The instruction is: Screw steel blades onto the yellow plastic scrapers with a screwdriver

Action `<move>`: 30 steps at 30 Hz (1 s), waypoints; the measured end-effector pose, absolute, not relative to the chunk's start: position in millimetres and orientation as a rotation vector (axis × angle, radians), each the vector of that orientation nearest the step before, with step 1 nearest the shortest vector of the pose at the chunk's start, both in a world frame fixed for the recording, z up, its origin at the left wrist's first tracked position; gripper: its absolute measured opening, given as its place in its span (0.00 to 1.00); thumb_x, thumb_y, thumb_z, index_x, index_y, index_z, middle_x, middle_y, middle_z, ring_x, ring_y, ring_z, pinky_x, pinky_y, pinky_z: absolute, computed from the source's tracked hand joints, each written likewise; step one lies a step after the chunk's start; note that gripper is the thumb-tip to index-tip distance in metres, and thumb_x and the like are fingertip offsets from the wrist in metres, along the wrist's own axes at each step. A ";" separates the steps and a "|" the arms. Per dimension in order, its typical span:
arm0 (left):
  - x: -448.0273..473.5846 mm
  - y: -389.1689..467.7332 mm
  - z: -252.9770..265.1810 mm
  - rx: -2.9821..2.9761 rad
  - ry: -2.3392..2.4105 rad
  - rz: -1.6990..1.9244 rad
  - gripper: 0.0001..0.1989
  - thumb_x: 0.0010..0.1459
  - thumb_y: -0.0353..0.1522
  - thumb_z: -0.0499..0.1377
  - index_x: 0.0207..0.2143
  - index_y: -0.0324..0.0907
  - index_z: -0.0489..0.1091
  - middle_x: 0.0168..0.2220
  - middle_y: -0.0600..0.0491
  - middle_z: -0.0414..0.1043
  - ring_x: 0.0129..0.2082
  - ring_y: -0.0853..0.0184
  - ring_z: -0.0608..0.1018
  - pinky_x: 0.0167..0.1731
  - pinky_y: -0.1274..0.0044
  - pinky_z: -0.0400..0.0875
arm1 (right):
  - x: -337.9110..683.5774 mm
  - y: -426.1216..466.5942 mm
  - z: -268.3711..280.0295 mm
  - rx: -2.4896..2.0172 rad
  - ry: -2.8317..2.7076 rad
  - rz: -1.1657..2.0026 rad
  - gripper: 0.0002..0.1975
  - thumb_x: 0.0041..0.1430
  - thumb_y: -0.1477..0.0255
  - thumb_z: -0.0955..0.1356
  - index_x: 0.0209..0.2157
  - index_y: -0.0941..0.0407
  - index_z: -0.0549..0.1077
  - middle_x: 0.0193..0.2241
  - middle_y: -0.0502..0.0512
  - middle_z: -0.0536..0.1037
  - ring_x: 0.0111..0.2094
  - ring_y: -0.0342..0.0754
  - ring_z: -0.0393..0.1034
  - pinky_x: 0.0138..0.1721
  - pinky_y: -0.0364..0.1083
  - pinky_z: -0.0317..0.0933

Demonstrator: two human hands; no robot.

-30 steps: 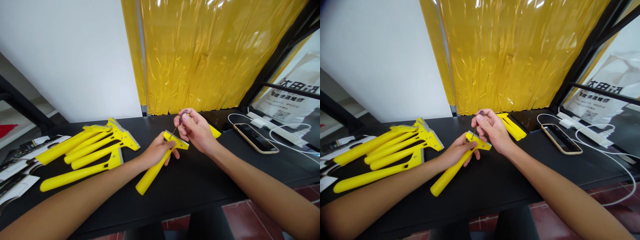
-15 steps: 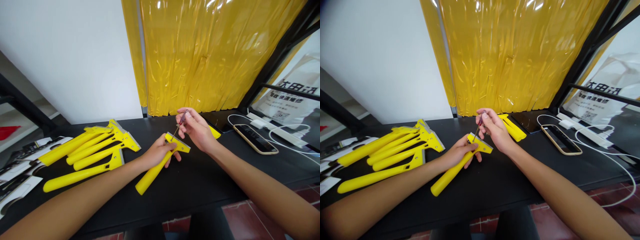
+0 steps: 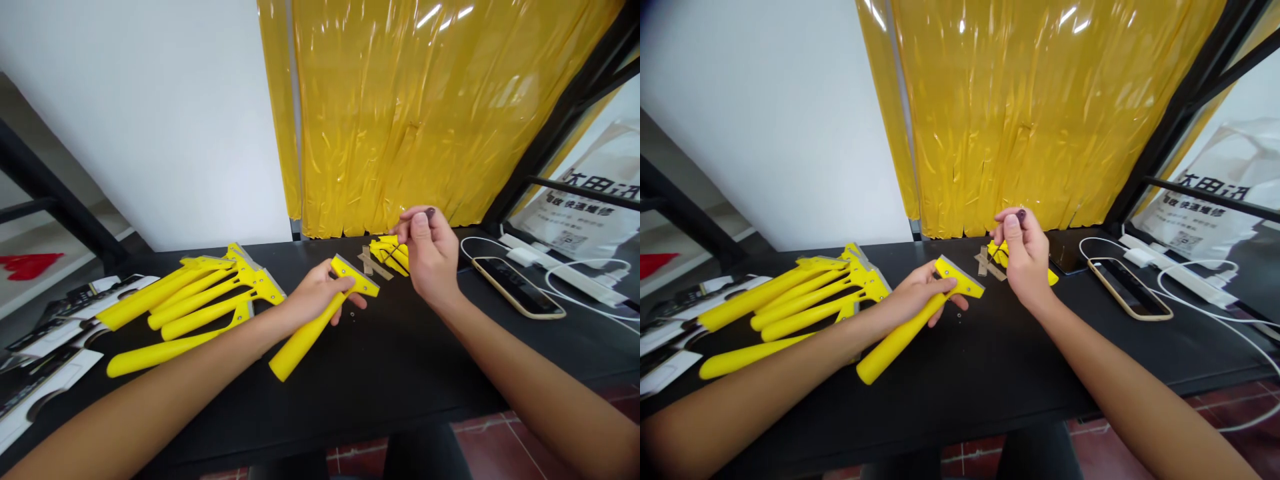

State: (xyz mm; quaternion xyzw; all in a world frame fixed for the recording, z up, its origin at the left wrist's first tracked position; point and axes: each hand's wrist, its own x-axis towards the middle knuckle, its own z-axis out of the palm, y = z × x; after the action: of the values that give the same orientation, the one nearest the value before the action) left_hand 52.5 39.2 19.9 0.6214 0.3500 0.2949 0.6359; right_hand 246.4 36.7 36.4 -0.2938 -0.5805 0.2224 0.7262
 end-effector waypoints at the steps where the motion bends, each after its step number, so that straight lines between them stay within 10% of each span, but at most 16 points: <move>1: 49.9 43.2 25.9 1.437 0.800 0.667 0.11 0.64 0.34 0.57 0.45 0.40 0.58 0.33 0.44 0.81 0.11 0.73 0.70 0.13 0.79 0.62 | 249.1 38.5 37.0 -0.697 -1.303 0.411 0.10 0.69 0.63 0.64 0.39 0.52 0.73 0.28 0.49 0.69 0.32 0.45 0.67 0.42 0.48 0.63; 10: 18.8 65.6 50.0 2.094 0.921 0.556 0.13 0.63 0.41 0.59 0.45 0.44 0.63 0.32 0.55 0.77 0.20 0.71 0.72 0.20 0.79 0.63 | 250.3 45.0 31.7 -1.116 -1.582 0.601 0.22 0.63 0.51 0.66 0.35 0.56 0.78 0.29 0.52 0.76 0.31 0.46 0.70 0.32 0.45 0.61; 18: 17.6 58.5 50.4 2.882 0.902 0.365 0.06 0.66 0.38 0.57 0.43 0.48 0.70 0.35 0.56 0.77 0.33 0.66 0.77 0.29 0.76 0.60 | 255.9 45.4 26.6 -1.147 -2.218 0.831 0.33 0.55 0.50 0.72 0.57 0.53 0.71 0.51 0.58 0.76 0.49 0.55 0.72 0.48 0.51 0.65; 30: 12.3 63.2 27.5 3.051 1.095 0.277 0.13 0.61 0.38 0.62 0.46 0.47 0.65 0.34 0.54 0.74 0.32 0.61 0.77 0.28 0.74 0.62 | 252.5 47.5 11.1 -0.969 -2.318 0.615 0.36 0.49 0.58 0.77 0.58 0.51 0.66 0.54 0.59 0.71 0.54 0.55 0.67 0.56 0.55 0.62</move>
State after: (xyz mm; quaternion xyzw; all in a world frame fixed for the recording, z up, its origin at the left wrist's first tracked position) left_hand 12.3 63.2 27.5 0.9364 0.3359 0.0851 -0.0559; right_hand 252.5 47.5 11.1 -0.3604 -0.8619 0.2285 0.2739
